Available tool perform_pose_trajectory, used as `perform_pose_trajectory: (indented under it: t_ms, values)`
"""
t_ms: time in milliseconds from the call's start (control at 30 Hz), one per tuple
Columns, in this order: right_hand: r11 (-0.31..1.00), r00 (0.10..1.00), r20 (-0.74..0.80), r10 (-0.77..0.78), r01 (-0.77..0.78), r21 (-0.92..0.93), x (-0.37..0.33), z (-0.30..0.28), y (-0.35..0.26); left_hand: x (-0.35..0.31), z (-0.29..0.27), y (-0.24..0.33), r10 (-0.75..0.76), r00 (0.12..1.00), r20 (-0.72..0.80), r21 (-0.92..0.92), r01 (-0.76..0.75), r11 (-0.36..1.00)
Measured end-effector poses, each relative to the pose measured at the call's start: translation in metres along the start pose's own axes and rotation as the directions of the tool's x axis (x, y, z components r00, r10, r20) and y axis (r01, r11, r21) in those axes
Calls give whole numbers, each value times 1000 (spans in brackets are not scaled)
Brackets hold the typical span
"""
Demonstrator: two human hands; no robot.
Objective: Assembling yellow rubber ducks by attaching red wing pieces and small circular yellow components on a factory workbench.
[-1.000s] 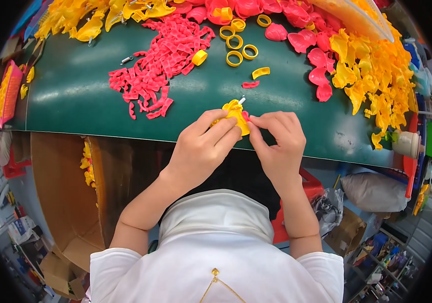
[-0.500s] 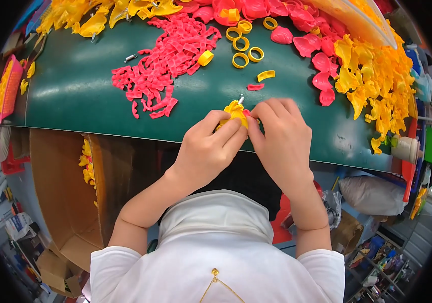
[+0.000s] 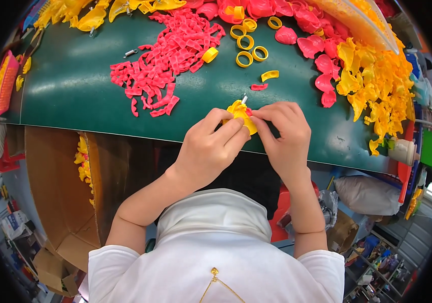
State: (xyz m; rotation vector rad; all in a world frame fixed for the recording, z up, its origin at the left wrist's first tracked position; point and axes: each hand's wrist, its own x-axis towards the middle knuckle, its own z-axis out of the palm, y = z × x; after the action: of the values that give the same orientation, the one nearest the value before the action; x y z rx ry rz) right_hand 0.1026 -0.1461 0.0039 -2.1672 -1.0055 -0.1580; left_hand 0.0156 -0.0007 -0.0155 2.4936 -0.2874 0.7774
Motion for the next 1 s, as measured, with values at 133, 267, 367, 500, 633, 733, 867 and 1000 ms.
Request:
perform_pose_trajectory:
  t_ms: [133, 267, 367, 500, 633, 733, 867, 1000]
  values:
    - [998, 1000, 16, -7, 8, -62, -12, 0, -4, 0, -2, 0, -9, 1000, 13, 2, 9, 1000]
    - [1000, 990, 141, 14, -10, -27, -5, -16, 0, -1, -1, -5, 17, 1000, 23, 4, -17, 1000]
    - [996, 917, 393, -69, 38, 85, 30, -35, 17, 1, -11, -3, 63, 997, 42, 46, -64, 997]
    - [931, 993, 29, -116, 118, -346, 90, -33, 60, 0, -24, 2, 97, 994, 46, 359, -107, 927]
    - [764, 988, 65, -140, 149, -627, 111, -15, 83, -3, -19, -2, 54, 996, 64, 331, -73, 941]
    - [701, 978, 102, -183, 202, -684, 119, -12, 91, 0, -18, -3, -13, 1000, -14, 293, 16, 956]
    - [676, 963, 131, -235, 259, -690, 131, -9, 98, -8, -14, -15, -8, 1000, 30, 181, 3, 984]
    - [642, 978, 158, -133, 206, -739, 139, -8, 97, -11, -13, -10, 18, 1000, -22, 162, -14, 987]
